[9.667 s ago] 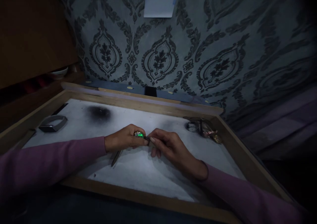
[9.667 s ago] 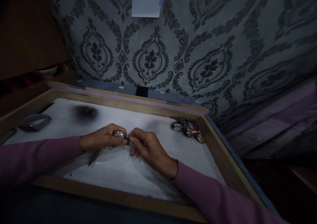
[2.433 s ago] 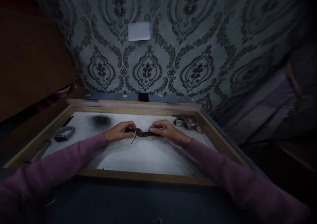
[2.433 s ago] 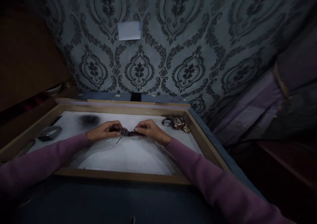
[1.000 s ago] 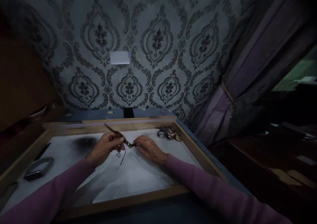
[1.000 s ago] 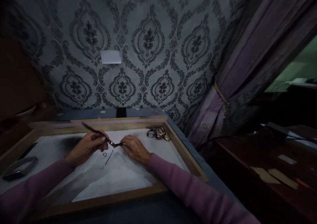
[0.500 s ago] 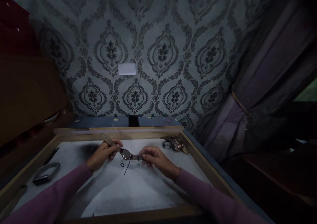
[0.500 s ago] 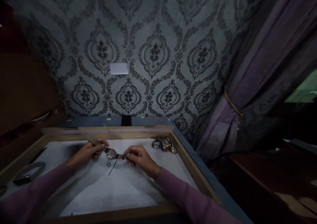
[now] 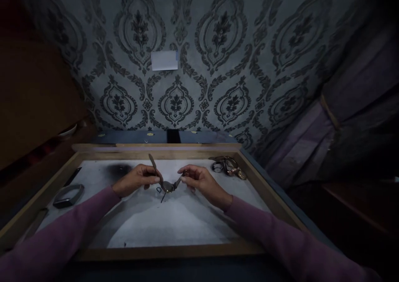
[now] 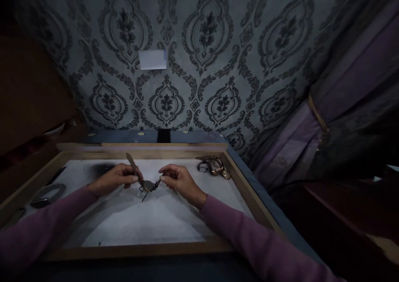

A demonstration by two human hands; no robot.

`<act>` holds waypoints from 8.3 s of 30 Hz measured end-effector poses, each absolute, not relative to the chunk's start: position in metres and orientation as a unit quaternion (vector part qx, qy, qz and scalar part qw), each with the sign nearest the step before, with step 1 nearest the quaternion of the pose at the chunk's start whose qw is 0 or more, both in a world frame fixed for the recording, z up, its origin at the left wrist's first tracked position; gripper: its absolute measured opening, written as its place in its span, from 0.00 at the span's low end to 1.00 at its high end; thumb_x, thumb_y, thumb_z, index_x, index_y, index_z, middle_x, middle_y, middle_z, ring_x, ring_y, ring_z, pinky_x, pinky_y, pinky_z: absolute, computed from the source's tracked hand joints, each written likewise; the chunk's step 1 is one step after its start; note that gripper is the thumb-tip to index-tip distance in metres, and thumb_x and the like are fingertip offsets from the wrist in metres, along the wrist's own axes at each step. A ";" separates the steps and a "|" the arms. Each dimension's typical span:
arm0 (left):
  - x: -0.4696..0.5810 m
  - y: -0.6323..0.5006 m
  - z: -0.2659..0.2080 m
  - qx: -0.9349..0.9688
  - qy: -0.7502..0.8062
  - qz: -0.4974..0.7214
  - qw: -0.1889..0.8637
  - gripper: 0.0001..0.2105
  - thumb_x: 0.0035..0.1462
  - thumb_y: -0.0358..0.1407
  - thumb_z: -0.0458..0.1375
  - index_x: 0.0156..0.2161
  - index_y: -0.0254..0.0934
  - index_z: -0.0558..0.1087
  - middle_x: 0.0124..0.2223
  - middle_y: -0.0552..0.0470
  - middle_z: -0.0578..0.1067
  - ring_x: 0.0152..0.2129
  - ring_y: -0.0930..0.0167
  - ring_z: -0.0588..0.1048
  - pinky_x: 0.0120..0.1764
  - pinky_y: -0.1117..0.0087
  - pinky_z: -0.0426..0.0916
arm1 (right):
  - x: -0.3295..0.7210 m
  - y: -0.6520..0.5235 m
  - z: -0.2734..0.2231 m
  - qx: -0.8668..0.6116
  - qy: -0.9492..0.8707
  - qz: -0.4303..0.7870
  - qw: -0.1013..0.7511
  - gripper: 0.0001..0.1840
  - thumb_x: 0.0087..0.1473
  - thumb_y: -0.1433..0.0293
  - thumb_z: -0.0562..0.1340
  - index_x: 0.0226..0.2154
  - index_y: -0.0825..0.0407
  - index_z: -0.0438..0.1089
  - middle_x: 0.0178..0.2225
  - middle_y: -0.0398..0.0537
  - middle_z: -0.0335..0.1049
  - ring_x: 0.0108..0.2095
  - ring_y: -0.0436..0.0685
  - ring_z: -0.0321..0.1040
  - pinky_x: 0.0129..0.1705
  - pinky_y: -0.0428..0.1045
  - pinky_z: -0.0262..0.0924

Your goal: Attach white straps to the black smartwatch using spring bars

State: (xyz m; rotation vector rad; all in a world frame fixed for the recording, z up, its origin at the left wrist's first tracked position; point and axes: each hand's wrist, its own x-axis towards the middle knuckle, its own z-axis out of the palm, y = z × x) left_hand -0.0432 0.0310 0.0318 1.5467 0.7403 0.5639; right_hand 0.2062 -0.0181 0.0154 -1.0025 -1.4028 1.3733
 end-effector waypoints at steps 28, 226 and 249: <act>-0.022 0.008 0.009 0.631 0.320 0.244 0.663 0.20 0.55 0.53 0.59 0.30 0.35 0.70 0.20 0.54 0.71 0.16 0.75 0.67 0.20 0.76 0.56 | 0.190 -0.021 -0.009 -0.334 -0.569 0.618 0.427 0.17 0.57 0.59 0.67 0.45 0.51 0.78 0.33 0.45 0.73 0.31 0.50 0.64 0.35 0.47 0.59; -0.015 0.006 0.019 0.508 0.447 0.326 0.661 0.29 0.33 0.55 0.74 0.34 0.34 0.75 0.29 0.51 0.76 0.28 0.71 0.73 0.32 0.74 0.71 | 0.243 -0.067 0.030 -0.602 -0.624 0.326 0.377 0.08 0.52 0.77 0.60 0.26 0.55 0.73 0.20 0.41 0.69 0.20 0.49 0.67 0.24 0.43 0.59; -0.035 0.026 0.023 0.599 0.440 0.374 0.554 0.19 0.44 0.47 0.66 0.34 0.34 0.71 0.27 0.54 0.72 0.21 0.75 0.69 0.23 0.76 0.63 | 0.347 -0.065 0.038 -0.785 -0.534 0.238 0.203 0.15 0.52 0.77 0.60 0.17 0.54 0.70 0.11 0.40 0.64 0.15 0.48 0.61 0.19 0.43 0.50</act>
